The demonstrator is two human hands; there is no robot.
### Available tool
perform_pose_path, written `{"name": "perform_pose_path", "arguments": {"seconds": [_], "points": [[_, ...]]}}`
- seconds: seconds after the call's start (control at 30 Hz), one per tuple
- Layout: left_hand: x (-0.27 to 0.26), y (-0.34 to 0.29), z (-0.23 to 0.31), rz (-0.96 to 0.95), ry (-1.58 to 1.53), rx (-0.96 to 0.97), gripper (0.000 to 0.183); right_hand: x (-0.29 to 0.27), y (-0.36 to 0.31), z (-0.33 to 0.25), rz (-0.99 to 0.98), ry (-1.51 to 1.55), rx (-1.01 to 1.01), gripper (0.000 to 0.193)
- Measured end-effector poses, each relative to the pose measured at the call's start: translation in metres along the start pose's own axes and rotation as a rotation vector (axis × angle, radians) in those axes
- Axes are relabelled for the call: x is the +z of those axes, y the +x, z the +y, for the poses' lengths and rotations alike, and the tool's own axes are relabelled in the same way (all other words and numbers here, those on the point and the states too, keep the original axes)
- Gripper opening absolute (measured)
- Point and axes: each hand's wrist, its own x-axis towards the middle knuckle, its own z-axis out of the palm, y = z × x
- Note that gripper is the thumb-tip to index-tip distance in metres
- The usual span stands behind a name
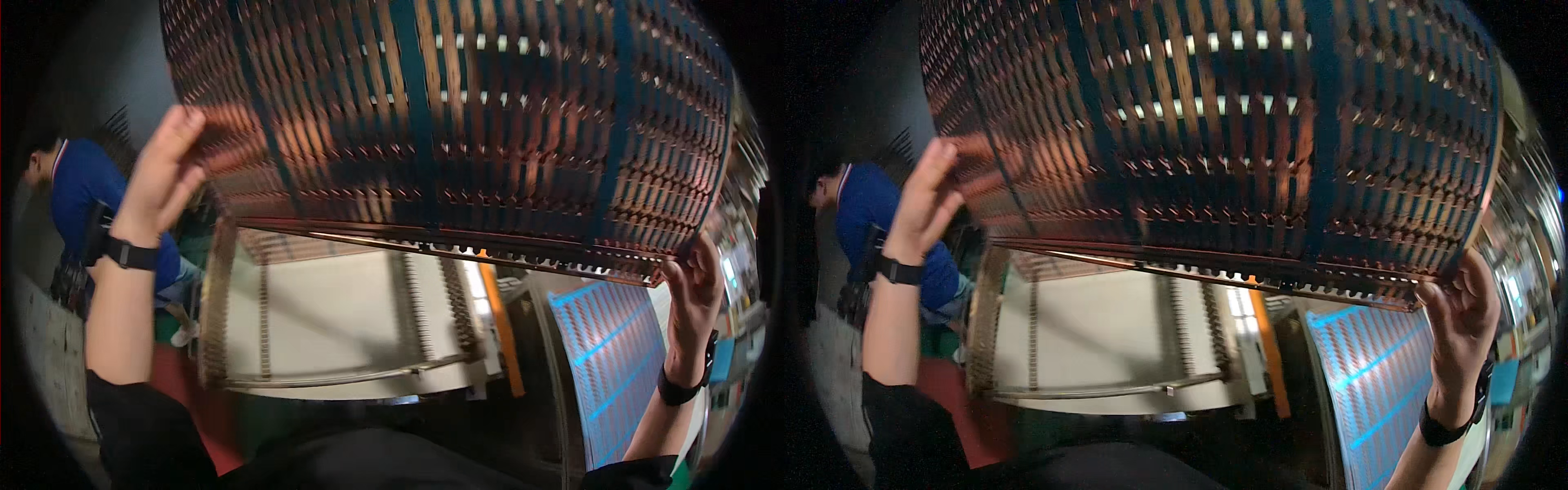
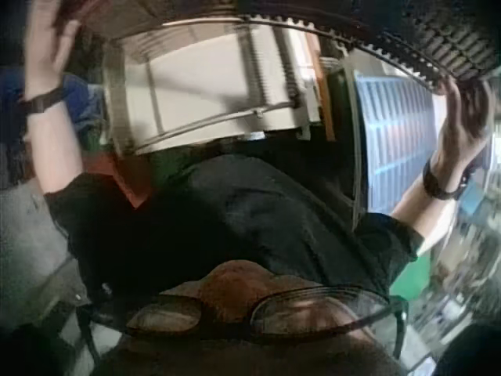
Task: The person is picking up thin printed circuit boards from a stack and placing them into the slots of a storage rack on a fabrication floor.
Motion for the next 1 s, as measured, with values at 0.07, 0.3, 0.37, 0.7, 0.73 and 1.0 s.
{"name": "perform_pose_path", "arguments": {"seconds": [0.07,0.3,0.37,0.7,0.73,1.0], "points": [[-0.031,-0.016,-0.033,0.044,-0.158,-0.030,0.034,0.040,0.024,0.007,-0.031,0.046,0.008,0.040],[-0.103,-0.049,-0.107,0.248,-0.266,0.027,0.045,0.176,0.083,0.016,-0.087,0.203,0.118,0.028],[-0.125,-0.045,-0.121,0.311,-0.220,0.035,0.045,0.198,0.088,0.021,-0.128,0.216,0.207,0.025],[-0.142,-0.021,-0.182,0.486,-0.139,0.170,0.044,0.289,0.103,0.077,-0.167,0.318,0.201,0.028],[-0.140,-0.021,-0.182,0.483,-0.134,0.162,0.043,0.295,0.105,0.081,-0.173,0.323,0.204,0.028],[-0.119,-0.014,-0.193,0.565,-0.133,0.109,0.031,0.330,0.113,0.135,-0.174,0.421,0.350,0.010]]}}
